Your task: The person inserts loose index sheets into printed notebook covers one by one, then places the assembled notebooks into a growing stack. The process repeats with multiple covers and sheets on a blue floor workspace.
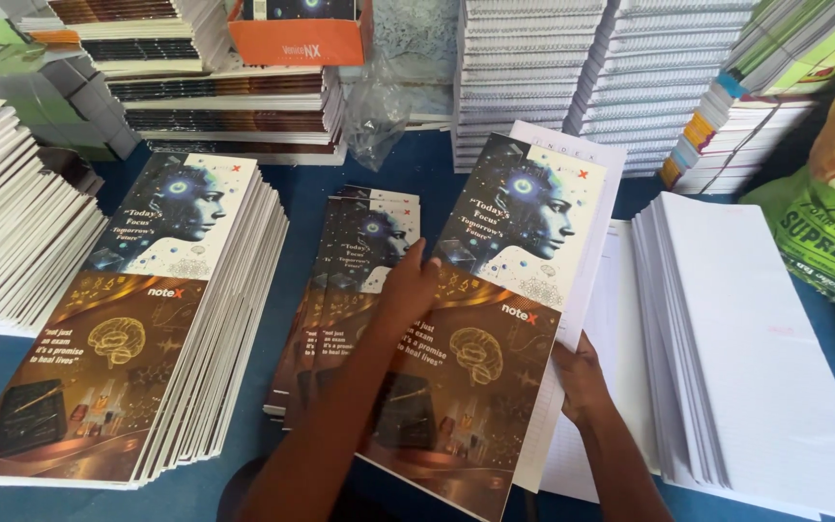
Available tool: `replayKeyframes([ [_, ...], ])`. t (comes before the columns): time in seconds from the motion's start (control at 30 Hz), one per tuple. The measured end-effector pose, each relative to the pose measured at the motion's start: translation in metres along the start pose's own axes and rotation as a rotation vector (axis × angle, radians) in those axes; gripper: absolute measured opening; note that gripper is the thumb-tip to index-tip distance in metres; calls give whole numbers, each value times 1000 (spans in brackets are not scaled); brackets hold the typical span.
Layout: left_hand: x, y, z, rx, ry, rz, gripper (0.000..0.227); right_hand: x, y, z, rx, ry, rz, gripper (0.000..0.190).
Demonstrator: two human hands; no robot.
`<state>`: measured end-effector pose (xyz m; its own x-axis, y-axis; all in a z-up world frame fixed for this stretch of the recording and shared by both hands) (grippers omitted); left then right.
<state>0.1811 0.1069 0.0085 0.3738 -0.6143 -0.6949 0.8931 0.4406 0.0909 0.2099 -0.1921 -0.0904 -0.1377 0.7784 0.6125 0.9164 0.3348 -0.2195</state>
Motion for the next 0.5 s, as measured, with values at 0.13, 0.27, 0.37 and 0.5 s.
replayKeyframes([
  [0.13, 19, 13, -14, -130, -376, -182, 53, 1, 1, -4, -26, 23, -45, 40],
  [0.27, 25, 7, 0, -179, -464, -309, 49, -1, 2, -9, -26, 15, -32, 41],
  [0.37, 25, -1, 10, -216, -515, -353, 47, -1, -2, -11, -14, -16, -25, 42],
  [0.5, 17, -3, 28, -158, -549, -337, 46, 1, -6, -20, -36, -31, -32, 44],
])
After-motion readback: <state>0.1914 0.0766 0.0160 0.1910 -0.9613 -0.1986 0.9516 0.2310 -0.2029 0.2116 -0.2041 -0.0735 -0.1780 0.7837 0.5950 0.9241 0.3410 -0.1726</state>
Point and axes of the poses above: each hand's wrist, its own y-axis towards the middle knuckle, its own x-axis out of the palm, z = x × y, the point moved 8 cm from there along y, towards the middle knuckle, and after that the axes turned 15 degrees about y, right-handed, at the moved point
